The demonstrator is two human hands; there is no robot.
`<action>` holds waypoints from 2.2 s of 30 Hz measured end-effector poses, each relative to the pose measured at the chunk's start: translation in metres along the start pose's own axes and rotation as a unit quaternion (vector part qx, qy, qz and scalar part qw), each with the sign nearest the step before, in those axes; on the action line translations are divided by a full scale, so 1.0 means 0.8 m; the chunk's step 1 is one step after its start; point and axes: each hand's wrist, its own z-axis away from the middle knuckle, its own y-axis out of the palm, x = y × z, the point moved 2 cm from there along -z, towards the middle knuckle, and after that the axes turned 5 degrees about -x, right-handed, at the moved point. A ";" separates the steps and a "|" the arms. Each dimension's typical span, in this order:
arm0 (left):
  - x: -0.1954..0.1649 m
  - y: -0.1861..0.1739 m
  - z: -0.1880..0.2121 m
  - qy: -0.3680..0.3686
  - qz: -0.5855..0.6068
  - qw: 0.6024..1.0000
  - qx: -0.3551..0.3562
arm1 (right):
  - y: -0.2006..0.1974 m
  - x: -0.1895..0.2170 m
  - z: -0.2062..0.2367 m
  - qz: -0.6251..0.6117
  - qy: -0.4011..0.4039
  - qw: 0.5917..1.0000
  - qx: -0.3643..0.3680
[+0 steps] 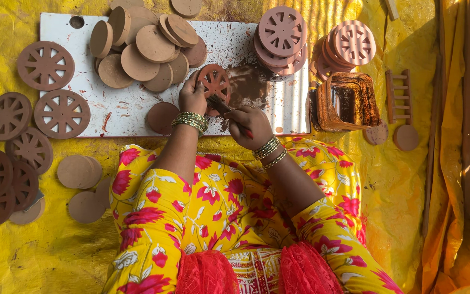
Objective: The person sits on the ground and spreads a brown paste over wheel-shaped decorative discs using a small brush-like tool, working one disc at a time on a white board. Coated discs are stacked nearby and plain discs are taken from a pile as each is finished.
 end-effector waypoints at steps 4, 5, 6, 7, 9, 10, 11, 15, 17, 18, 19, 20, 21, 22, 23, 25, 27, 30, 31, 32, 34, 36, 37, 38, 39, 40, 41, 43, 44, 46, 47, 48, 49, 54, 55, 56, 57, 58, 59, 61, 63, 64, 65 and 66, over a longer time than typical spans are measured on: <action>-0.002 -0.009 -0.003 0.046 -0.073 0.995 -0.045 | -0.008 -0.032 0.014 0.036 0.078 0.996 -0.020; -0.002 -0.014 -0.005 0.047 -0.082 0.994 -0.055 | -0.008 -0.046 0.016 0.030 0.107 0.993 -0.039; -0.003 -0.017 -0.007 0.047 -0.092 0.992 -0.066 | -0.006 -0.061 0.017 0.024 0.135 0.989 -0.058; -0.003 -0.019 -0.008 0.052 -0.097 0.991 -0.073 | -0.003 -0.075 0.016 0.022 0.154 0.984 -0.085; -0.007 -0.019 -0.008 0.063 -0.105 0.988 -0.089 | 0.006 -0.100 0.015 0.020 0.187 0.973 -0.137; -0.007 -0.021 -0.009 0.047 -0.113 0.988 -0.096 | 0.014 -0.107 0.018 -0.015 0.192 0.972 -0.134; -0.008 -0.022 -0.010 0.033 -0.121 0.987 -0.104 | 0.022 -0.111 0.020 -0.049 0.196 0.970 -0.131; -0.019 -0.030 -0.005 0.012 -0.222 0.966 -0.131 | 0.041 -0.110 0.036 -0.093 0.251 0.963 -0.019; -0.023 -0.034 -0.006 0.017 -0.228 0.966 -0.123 | 0.034 -0.109 0.044 -0.050 0.234 0.971 -0.006; -0.022 -0.036 -0.005 0.017 -0.231 0.966 -0.118 | 0.033 -0.109 0.049 -0.028 0.227 0.973 0.002; -0.021 -0.037 -0.004 0.025 -0.219 0.970 -0.104 | 0.033 -0.110 0.052 -0.084 0.220 0.972 -0.022; -0.019 -0.036 -0.007 0.035 -0.205 0.974 -0.089 | 0.034 -0.113 0.053 -0.139 0.210 0.967 -0.048; -0.017 -0.034 -0.009 0.047 -0.190 0.978 -0.074 | 0.037 -0.118 0.052 -0.191 0.198 0.958 -0.076; -0.013 -0.032 -0.011 0.047 -0.180 0.980 -0.073 | 0.046 -0.127 0.050 -0.269 0.245 0.926 -0.103; -0.009 -0.031 -0.012 0.045 -0.171 0.982 -0.072 | 0.061 -0.135 0.047 -0.344 0.291 0.883 -0.128; 0.000 -0.031 -0.013 0.043 -0.151 0.985 -0.077 | 0.084 -0.147 0.052 -0.429 0.358 0.816 -0.146; 0.003 -0.032 -0.014 0.048 -0.128 0.986 -0.091 | 0.103 -0.157 0.058 -0.456 0.402 0.783 -0.130; 0.004 -0.035 -0.014 0.058 -0.110 0.987 -0.101 | 0.105 -0.166 0.082 -0.407 0.473 0.774 -0.106; 0.005 -0.035 -0.014 0.047 -0.114 0.987 -0.102 | 0.101 -0.168 0.083 -0.438 0.448 0.769 -0.126; 0.005 -0.035 -0.013 0.034 -0.118 0.987 -0.103 | 0.097 -0.170 0.087 -0.468 0.424 0.762 -0.146; 0.004 -0.034 -0.011 0.010 -0.130 0.986 -0.106 | 0.092 -0.171 0.085 -0.487 0.389 0.760 -0.184; 0.003 -0.032 -0.010 -0.012 -0.146 0.983 -0.114 | 0.093 -0.171 0.074 -0.467 0.369 0.773 -0.217; 0.002 -0.033 -0.011 -0.024 -0.143 0.983 -0.114 | 0.098 -0.169 0.067 -0.458 0.381 0.775 -0.212; 0.002 -0.033 -0.011 -0.037 -0.140 0.983 -0.116 | 0.103 -0.165 0.060 -0.450 0.393 0.776 -0.205; 0.003 -0.035 -0.011 -0.048 -0.137 0.982 -0.120 | 0.107 -0.162 0.055 -0.441 0.403 0.777 -0.196; 0.003 -0.036 -0.013 -0.065 -0.123 0.982 -0.129 | 0.111 -0.159 0.055 -0.424 0.401 0.792 -0.180; 0.003 -0.037 -0.014 -0.082 -0.110 0.981 -0.139 | 0.115 -0.152 0.060 -0.408 0.399 0.805 -0.164; 0.003 -0.038 -0.014 -0.087 -0.066 0.984 -0.138 | 0.119 -0.141 0.075 -0.397 0.408 0.810 -0.138; 0.001 -0.037 -0.014 -0.074 -0.036 0.989 -0.125 | 0.120 -0.137 0.085 -0.403 0.419 0.803 -0.129; -0.002 -0.036 -0.010 -0.071 -0.019 0.990 -0.120 | 0.120 -0.131 0.104 -0.434 0.418 0.787 -0.135; -0.004 -0.036 -0.008 -0.080 -0.032 0.988 -0.127 | 0.118 -0.129 0.111 -0.458 0.405 0.777 -0.150; -0.006 -0.037 -0.007 -0.089 -0.045 0.986 -0.134 | 0.118 -0.128 0.114 -0.482 0.392 0.766 -0.165; -0.007 -0.037 -0.006 -0.113 -0.028 0.984 -0.132 | 0.117 -0.130 0.115 -0.468 0.393 0.769 -0.187; -0.003 -0.035 -0.012 -0.101 -0.010 0.988 -0.120 | 0.127 -0.134 0.097 -0.437 0.463 0.744 -0.202; -0.002 -0.034 -0.015 -0.061 -0.017 0.991 -0.122 | 0.130 -0.130 0.094 -0.434 0.451 0.755 -0.194; -0.001 -0.033 -0.017 -0.023 -0.027 0.992 -0.122 | 0.134 -0.122 0.096 -0.432 0.440 0.765 -0.186; 0.000 -0.034 -0.014 0.011 -0.038 0.992 -0.122 | 0.140 -0.111 0.104 -0.430 0.434 0.772 -0.178; 0.003 -0.036 -0.011 -0.014 -0.044 0.990 -0.136 | 0.145 -0.099 0.114 -0.438 0.439 0.764 -0.181; 0.005 -0.036 -0.012 -0.035 -0.047 0.987 -0.148 | 0.150 -0.090 0.119 -0.445 0.439 0.757 -0.187; 0.006 -0.036 -0.012 -0.064 -0.049 0.984 -0.156 | 0.153 -0.077 0.132 -0.467 0.428 0.748 -0.197; 0.003 -0.034 -0.011 -0.088 -0.047 0.983 -0.157 | 0.151 -0.070 0.139 -0.492 0.410 0.743 -0.197; 0.001 -0.034 -0.010 -0.077 -0.060 0.984 -0.151 | 0.147 -0.071 0.138 -0.489 0.396 0.744 -0.223; -0.001 -0.032 -0.011 -0.066 -0.071 0.985 -0.145 | 0.143 -0.075 0.133 -0.486 0.380 0.747 -0.248; -0.002 -0.030 -0.011 -0.054 -0.081 0.985 -0.140 | 0.139 -0.080 0.127 -0.482 0.364 0.750 -0.271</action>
